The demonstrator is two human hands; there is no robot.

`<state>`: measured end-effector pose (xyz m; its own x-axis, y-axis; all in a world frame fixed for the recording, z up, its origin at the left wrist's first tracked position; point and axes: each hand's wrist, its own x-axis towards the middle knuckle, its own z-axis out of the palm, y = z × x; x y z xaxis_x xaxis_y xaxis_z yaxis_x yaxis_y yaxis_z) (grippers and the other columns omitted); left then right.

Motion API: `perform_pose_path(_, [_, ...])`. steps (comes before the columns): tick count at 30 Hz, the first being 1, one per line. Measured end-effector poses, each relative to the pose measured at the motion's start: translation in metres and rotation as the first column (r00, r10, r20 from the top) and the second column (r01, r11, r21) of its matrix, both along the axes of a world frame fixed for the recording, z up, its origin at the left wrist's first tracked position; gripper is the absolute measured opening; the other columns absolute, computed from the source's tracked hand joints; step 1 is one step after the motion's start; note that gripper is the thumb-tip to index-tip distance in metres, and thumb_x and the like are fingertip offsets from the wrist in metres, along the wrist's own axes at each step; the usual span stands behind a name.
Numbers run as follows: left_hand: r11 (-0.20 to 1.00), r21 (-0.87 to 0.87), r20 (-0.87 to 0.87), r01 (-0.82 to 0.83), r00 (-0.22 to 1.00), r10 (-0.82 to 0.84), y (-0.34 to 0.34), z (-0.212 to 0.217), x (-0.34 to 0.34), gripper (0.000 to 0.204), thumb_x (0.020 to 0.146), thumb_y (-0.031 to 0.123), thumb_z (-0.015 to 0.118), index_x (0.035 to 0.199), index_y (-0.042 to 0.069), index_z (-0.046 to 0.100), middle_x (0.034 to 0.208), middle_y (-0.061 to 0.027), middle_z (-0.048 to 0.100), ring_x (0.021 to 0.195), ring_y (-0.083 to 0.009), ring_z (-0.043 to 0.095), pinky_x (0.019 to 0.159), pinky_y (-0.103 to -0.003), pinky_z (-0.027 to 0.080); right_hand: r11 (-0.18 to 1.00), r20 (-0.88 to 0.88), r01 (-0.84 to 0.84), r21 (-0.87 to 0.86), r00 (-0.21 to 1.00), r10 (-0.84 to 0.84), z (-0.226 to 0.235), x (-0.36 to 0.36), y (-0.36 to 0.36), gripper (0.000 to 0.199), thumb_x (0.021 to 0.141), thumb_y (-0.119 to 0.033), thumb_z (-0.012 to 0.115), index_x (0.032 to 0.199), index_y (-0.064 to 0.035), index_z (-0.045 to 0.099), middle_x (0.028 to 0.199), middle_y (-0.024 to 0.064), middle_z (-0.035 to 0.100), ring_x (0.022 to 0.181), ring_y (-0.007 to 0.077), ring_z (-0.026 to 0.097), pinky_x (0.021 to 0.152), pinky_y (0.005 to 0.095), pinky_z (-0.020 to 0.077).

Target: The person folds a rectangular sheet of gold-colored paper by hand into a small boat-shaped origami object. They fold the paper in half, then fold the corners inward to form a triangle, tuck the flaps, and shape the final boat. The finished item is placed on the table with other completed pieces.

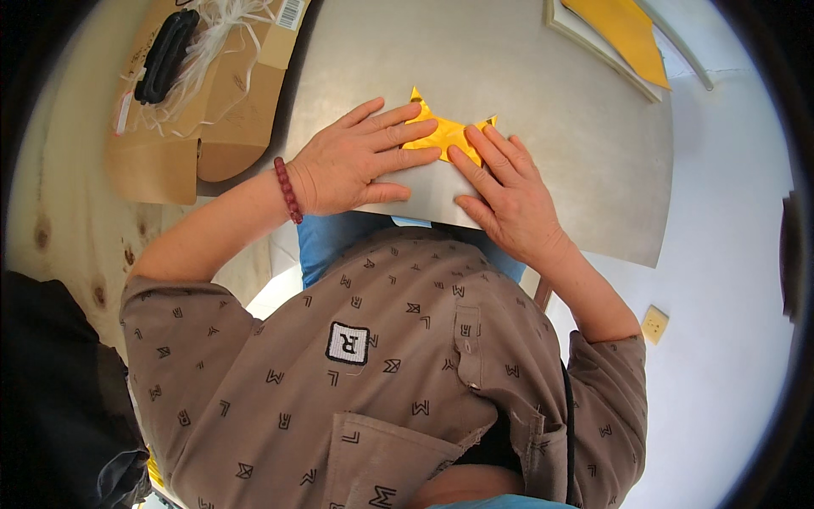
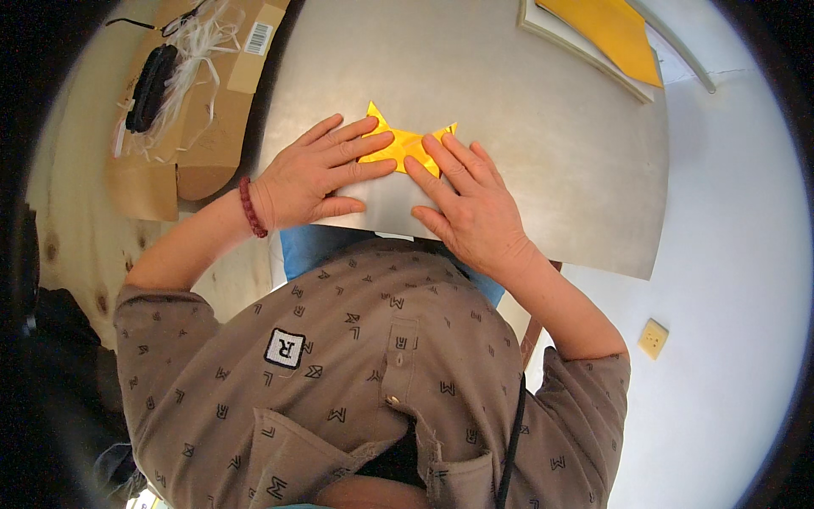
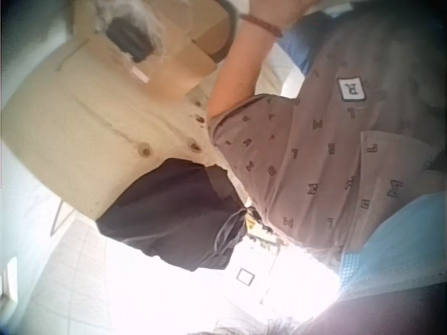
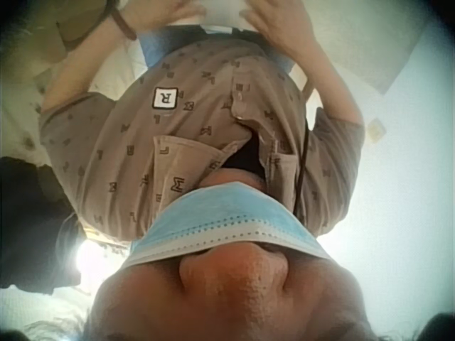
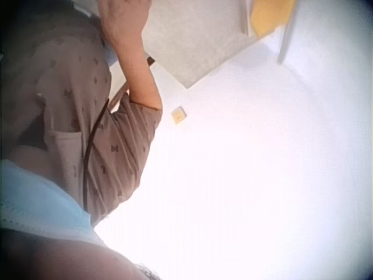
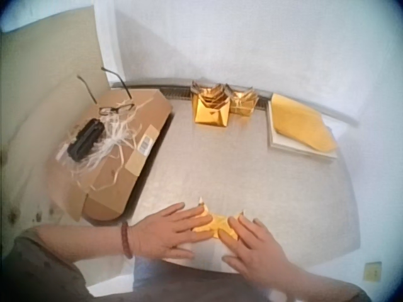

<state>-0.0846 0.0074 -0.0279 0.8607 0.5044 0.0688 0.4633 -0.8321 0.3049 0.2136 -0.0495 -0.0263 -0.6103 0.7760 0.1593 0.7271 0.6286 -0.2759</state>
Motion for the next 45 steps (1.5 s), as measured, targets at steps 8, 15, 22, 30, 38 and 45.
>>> perform_pose_path(8, [0.997,-0.023,0.019,-0.078,0.997,0.079,-0.007,0.001,0.003,0.071,0.1,0.048,0.064,0.16,0.014,0.046,0.168,-0.0062,0.041,0.158,-0.0263,0.032,0.129,-0.052,0.022,1.0,0.026,0.006,-0.003,1.0,-0.006,0.003,-0.001,-0.003,0.066,0.098,-0.044,0.069,0.155,-0.0163,0.053,0.164,0.0128,0.045,0.153,0.0328,0.038,0.126,0.0533,0.0292])
perform_pose_path(15, [0.985,0.078,0.04,-0.155,0.988,0.152,-0.02,-0.002,0.014,0.079,0.098,0.051,0.066,0.158,0.004,0.043,0.168,-0.0151,0.039,0.159,-0.03,0.031,0.128,-0.051,0.026,1.0,0.039,0.006,-0.001,0.999,-0.006,0.004,-0.001,-0.004,0.066,0.098,-0.044,0.069,0.155,-0.0151,0.053,0.164,0.0129,0.044,0.153,0.0323,0.037,0.127,0.0527,0.0277])
perform_pose_path(22, [0.971,0.089,0.06,-0.223,0.974,0.219,-0.028,-0.002,0.022,0.093,0.095,0.061,0.066,0.155,-0.006,0.042,0.166,-0.0232,0.036,0.158,-0.0367,0.029,0.128,-0.05,0.025,1.0,0.027,0.02,-0.021,0.999,-0.02,0.005,-0.002,-0.004,0.067,0.098,-0.044,0.07,0.156,-0.015,0.053,0.164,0.0127,0.044,0.153,0.0316,0.037,0.127,0.0522,0.0274])
perform_pose_path(30, [0.938,0.09,0.143,-0.334,0.937,0.32,-0.03,-0.006,0.033,0.099,0.091,0.061,0.07,0.155,-0.009,0.04,0.164,-0.0269,0.038,0.155,-0.0419,0.033,0.126,-0.052,0.028,0.999,0.032,0.028,-0.027,0.999,-0.027,0.006,-0.002,-0.004,0.067,0.097,-0.044,0.07,0.156,-0.0157,0.053,0.164,0.0122,0.044,0.154,0.0307,0.037,0.128,0.0514,0.0274])
perform_pose_path(38, [0.899,0.093,0.193,-0.428,0.893,0.406,-0.031,-0.009,0.044,0.095,0.092,0.06,0.07,0.152,-0.009,0.044,0.16,-0.0259,0.043,0.152,-0.0418,0.038,0.124,-0.052,0.03,0.999,0.006,0.028,-0.036,1.0,-0.028,0.007,-0.001,-0.004,0.068,0.096,-0.043,0.072,0.155,-0.0162,0.054,0.164,0.0118,0.045,0.153,0.0305,0.038,0.127,0.0514,0.0283])
perform_pose_path(45, [0.872,0.089,0.217,-0.482,0.864,0.455,-0.031,-0.01,0.05,0.09,0.093,0.058,0.07,0.151,-0.007,0.047,0.158,-0.0227,0.048,0.15,-0.0402,0.04,0.122,-0.051,0.032,0.999,-0.003,0.029,-0.025,1.0,-0.029,0.007,-0.002,-0.004,0.067,0.095,-0.042,0.073,0.154,-0.0159,0.055,0.163,0.0117,0.046,0.153,0.031,0.039,0.127,0.0514,0.0292])
